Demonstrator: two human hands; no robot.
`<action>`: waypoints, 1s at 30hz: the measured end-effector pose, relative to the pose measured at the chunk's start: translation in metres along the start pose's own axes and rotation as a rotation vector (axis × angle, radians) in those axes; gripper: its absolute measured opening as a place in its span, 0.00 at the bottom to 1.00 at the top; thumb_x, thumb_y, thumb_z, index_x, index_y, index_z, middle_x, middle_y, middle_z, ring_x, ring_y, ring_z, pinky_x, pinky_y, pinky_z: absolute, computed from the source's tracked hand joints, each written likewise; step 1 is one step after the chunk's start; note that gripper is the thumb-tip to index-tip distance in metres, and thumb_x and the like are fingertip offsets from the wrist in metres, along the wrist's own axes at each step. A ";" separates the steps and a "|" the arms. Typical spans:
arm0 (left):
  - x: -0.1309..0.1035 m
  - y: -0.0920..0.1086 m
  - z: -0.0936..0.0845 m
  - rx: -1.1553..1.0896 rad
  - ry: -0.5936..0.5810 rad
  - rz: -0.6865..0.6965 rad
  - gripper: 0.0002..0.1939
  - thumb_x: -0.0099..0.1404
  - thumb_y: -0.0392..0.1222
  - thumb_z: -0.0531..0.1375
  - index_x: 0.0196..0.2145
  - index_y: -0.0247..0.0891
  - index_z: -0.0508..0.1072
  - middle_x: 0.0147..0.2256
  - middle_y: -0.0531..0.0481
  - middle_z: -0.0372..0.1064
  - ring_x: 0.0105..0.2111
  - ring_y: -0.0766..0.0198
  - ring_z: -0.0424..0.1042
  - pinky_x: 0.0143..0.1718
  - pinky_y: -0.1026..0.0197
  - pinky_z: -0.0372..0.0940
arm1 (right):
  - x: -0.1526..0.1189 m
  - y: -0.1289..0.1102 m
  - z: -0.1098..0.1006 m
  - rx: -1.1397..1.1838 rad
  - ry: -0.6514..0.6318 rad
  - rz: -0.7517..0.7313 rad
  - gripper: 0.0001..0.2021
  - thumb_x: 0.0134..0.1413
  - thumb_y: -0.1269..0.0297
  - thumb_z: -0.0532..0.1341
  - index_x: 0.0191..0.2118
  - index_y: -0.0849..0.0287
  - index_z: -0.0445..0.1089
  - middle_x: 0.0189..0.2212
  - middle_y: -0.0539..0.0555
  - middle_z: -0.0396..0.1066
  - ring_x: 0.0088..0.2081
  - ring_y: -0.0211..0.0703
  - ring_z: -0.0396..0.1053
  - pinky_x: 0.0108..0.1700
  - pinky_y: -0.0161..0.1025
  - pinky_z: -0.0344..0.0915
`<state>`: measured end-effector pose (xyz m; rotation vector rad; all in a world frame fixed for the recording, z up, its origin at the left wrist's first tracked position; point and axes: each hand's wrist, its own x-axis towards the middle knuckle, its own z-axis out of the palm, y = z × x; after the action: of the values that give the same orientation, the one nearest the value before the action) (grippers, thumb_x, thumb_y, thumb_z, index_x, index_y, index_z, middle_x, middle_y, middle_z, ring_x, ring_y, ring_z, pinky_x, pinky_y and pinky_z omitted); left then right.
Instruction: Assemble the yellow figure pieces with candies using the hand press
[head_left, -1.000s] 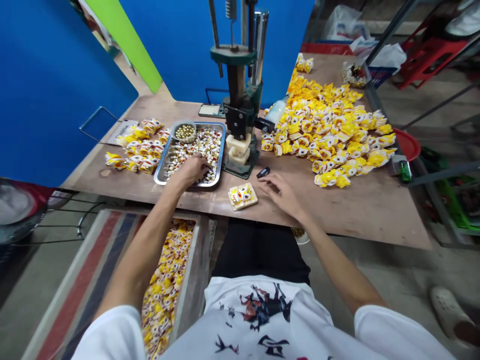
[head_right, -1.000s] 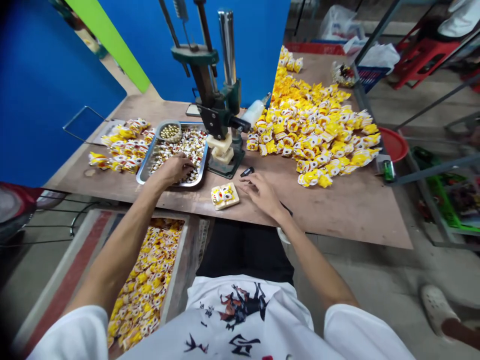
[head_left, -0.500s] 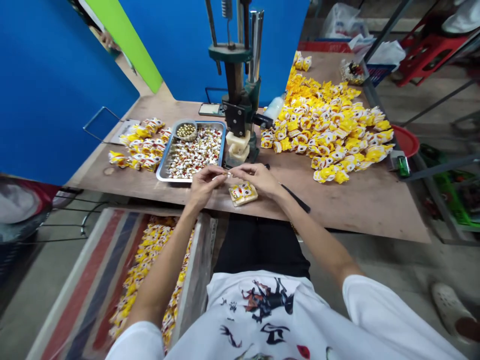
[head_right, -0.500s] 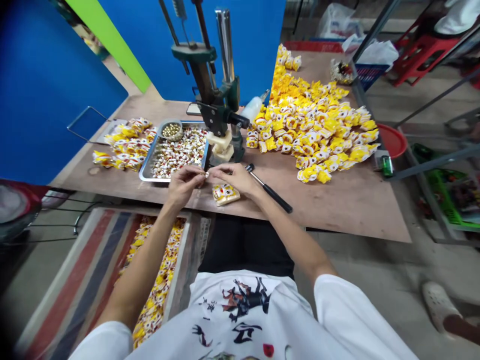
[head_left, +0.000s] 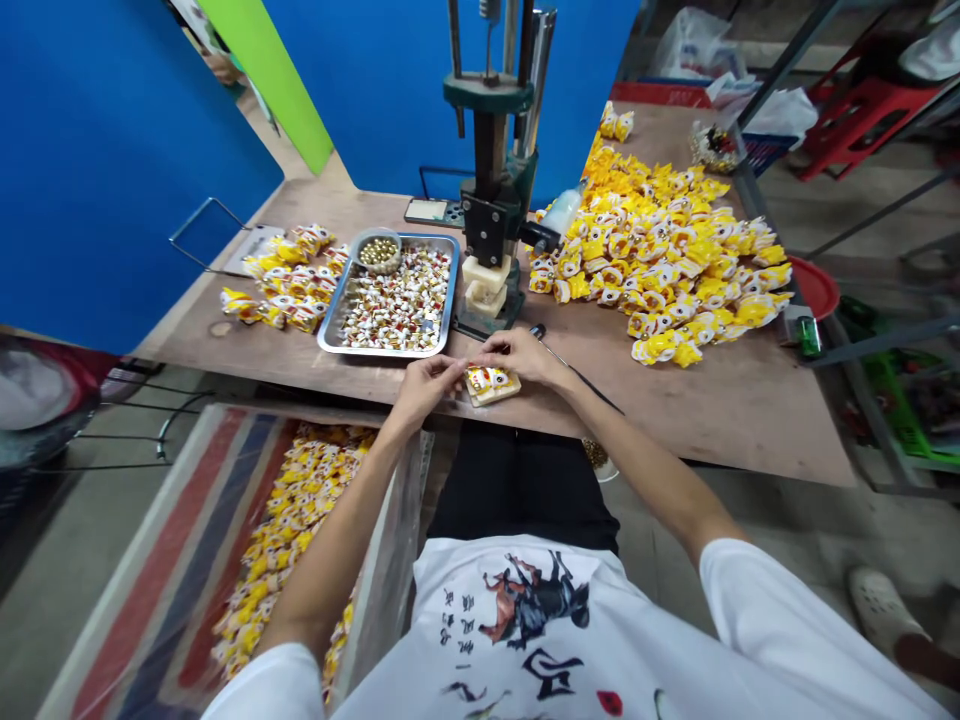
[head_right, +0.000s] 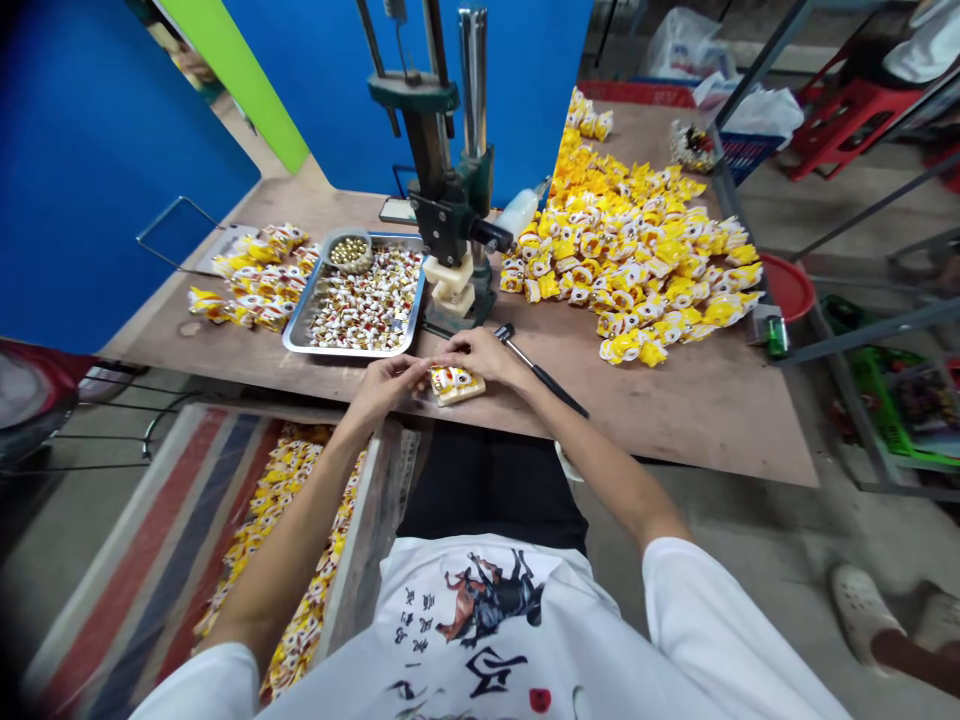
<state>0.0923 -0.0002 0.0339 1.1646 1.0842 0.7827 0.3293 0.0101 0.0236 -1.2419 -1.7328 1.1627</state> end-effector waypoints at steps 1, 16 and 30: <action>0.003 0.002 -0.001 -0.024 -0.015 -0.049 0.19 0.58 0.54 0.79 0.29 0.35 0.82 0.25 0.48 0.75 0.23 0.67 0.69 0.26 0.65 0.64 | 0.002 0.000 0.000 -0.024 -0.006 -0.007 0.29 0.55 0.35 0.74 0.36 0.62 0.86 0.33 0.56 0.83 0.34 0.45 0.75 0.36 0.36 0.64; 0.021 0.009 0.008 -0.330 0.028 -0.481 0.06 0.55 0.34 0.69 0.28 0.34 0.75 0.24 0.50 0.70 0.21 0.72 0.68 0.25 0.72 0.68 | 0.005 -0.006 -0.008 -0.049 -0.003 -0.027 0.18 0.63 0.48 0.73 0.39 0.61 0.86 0.36 0.55 0.84 0.37 0.44 0.77 0.41 0.38 0.70; 0.004 -0.005 0.030 -0.340 0.201 -0.219 0.10 0.47 0.37 0.71 0.23 0.37 0.72 0.22 0.55 0.67 0.23 0.72 0.65 0.26 0.70 0.64 | -0.117 0.006 -0.051 -0.553 0.245 0.129 0.12 0.74 0.54 0.62 0.50 0.57 0.76 0.40 0.61 0.79 0.41 0.57 0.78 0.48 0.53 0.75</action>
<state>0.1213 -0.0076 0.0293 0.6792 1.1674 0.8831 0.4121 -0.0868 0.0315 -1.7604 -1.8644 0.5701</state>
